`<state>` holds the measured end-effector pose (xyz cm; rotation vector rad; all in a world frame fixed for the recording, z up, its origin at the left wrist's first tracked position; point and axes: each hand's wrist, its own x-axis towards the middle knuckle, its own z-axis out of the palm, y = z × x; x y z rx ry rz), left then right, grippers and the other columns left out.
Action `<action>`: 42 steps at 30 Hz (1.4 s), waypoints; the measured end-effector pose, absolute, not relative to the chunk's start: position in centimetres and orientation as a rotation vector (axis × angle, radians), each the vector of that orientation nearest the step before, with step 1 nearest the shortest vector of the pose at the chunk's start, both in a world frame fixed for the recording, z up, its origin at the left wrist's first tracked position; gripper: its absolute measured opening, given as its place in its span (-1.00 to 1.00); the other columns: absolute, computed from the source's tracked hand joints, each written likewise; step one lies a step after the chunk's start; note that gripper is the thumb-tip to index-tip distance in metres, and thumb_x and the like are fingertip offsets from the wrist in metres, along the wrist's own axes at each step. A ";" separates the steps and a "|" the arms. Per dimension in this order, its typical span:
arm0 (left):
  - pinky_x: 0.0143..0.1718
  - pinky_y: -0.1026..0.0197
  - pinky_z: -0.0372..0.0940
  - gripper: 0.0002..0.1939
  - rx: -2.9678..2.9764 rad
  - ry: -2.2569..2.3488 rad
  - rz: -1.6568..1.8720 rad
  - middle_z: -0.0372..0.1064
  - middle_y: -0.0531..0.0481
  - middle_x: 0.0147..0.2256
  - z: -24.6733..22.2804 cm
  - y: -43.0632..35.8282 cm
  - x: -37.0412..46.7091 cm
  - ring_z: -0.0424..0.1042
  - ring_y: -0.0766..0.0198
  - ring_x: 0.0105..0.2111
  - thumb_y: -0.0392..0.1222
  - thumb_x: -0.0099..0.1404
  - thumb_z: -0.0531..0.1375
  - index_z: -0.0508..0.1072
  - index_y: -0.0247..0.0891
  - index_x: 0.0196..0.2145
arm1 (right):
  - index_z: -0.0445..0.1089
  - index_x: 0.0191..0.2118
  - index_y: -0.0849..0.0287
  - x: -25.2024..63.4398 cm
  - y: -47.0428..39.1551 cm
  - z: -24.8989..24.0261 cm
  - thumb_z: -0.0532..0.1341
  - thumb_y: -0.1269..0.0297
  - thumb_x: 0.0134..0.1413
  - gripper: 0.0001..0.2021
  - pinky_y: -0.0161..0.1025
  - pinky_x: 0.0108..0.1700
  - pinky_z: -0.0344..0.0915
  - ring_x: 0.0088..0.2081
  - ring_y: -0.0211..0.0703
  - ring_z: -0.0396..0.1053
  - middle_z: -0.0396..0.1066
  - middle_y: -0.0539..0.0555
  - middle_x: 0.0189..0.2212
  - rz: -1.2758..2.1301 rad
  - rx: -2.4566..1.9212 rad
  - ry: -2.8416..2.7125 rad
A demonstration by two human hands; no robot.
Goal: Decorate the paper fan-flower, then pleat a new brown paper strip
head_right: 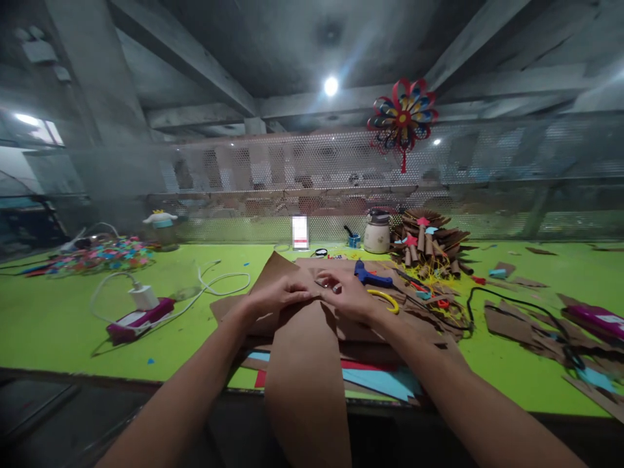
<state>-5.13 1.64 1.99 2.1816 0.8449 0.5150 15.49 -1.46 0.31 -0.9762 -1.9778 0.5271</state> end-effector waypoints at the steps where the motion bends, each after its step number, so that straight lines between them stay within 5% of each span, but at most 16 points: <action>1: -0.51 0.34 0.05 -0.64 2.200 0.826 0.516 0.26 0.03 -0.51 2.1 1.5 -5.1 0.15 0.39 -0.51 0.02 0.22 0.11 0.48 -0.36 -0.38 | 0.31 -0.09 0.27 15.7 -1.3 0.4 0.20 0.25 -0.02 -0.65 -0.25 -0.29 0.24 -0.28 -0.16 0.32 0.39 0.14 -0.28 0.699 -0.993 -1.924; 6: -0.51 0.36 0.04 -0.65 2.265 0.758 0.535 0.28 0.04 -0.51 3.0 0.9 -5.0 0.14 0.41 -0.51 0.00 0.25 0.09 0.48 -0.36 -0.35 | 0.37 -0.34 0.30 16.1 -1.5 0.7 0.33 0.16 -0.19 -0.68 -0.33 -0.42 0.16 -0.47 -0.30 0.26 0.34 0.01 -0.51 1.243 -0.849 -1.768; 11: -0.52 0.37 0.03 -0.67 2.331 0.755 0.554 0.24 0.07 -0.56 3.3 0.6 -4.6 0.13 0.43 -0.54 -0.04 0.25 0.09 0.48 -0.38 -0.39 | 0.41 -0.42 0.28 16.3 -1.7 1.5 0.39 0.20 -0.31 -0.70 -0.33 -0.41 0.13 -0.46 -0.31 0.25 0.36 -0.01 -0.52 1.255 -0.819 -1.772; 20: -0.43 0.34 0.14 -0.70 2.510 0.835 0.589 0.43 -0.01 -0.41 2.9 0.8 -4.5 0.28 0.37 -0.46 -0.08 0.29 0.06 0.51 -0.29 -0.26 | 0.45 -0.20 0.23 18.2 -1.5 2.3 0.33 0.23 -0.19 -0.65 -0.30 -0.31 0.23 -0.37 -0.27 0.30 0.41 0.03 -0.40 1.284 -0.767 -1.994; 27: -0.32 0.31 0.22 -0.74 2.493 0.784 0.630 0.48 -0.06 -0.31 2.8 0.6 -4.3 0.39 0.30 -0.34 -0.13 0.28 0.08 0.51 -0.27 -0.21 | 0.52 -0.35 0.28 17.9 -2.0 3.0 0.27 0.06 -0.11 -0.66 -0.30 -0.40 0.23 -0.45 -0.24 0.34 0.46 0.09 -0.49 1.051 -0.983 -1.958; 35: -0.30 0.31 0.24 -0.71 2.391 0.743 0.673 0.49 -0.07 -0.27 2.0 1.3 -4.2 0.40 0.27 -0.30 -0.07 0.24 0.12 0.52 -0.28 -0.20 | 0.53 -0.42 0.32 17.7 -1.7 2.4 0.30 0.09 -0.16 -0.67 -0.30 -0.40 0.27 -0.46 -0.21 0.37 0.48 0.14 -0.51 0.907 -0.944 -1.911; 42: -0.50 0.36 0.10 -0.67 2.610 0.948 0.581 0.43 0.03 -0.47 1.8 1.4 -4.8 0.29 0.36 -0.51 -0.01 0.28 0.04 0.52 -0.25 -0.32 | 0.49 -0.53 0.31 17.5 -2.3 3.5 0.26 0.16 -0.15 -0.74 -0.38 -0.53 0.14 -0.53 -0.27 0.29 0.40 0.05 -0.61 0.623 -1.190 -1.960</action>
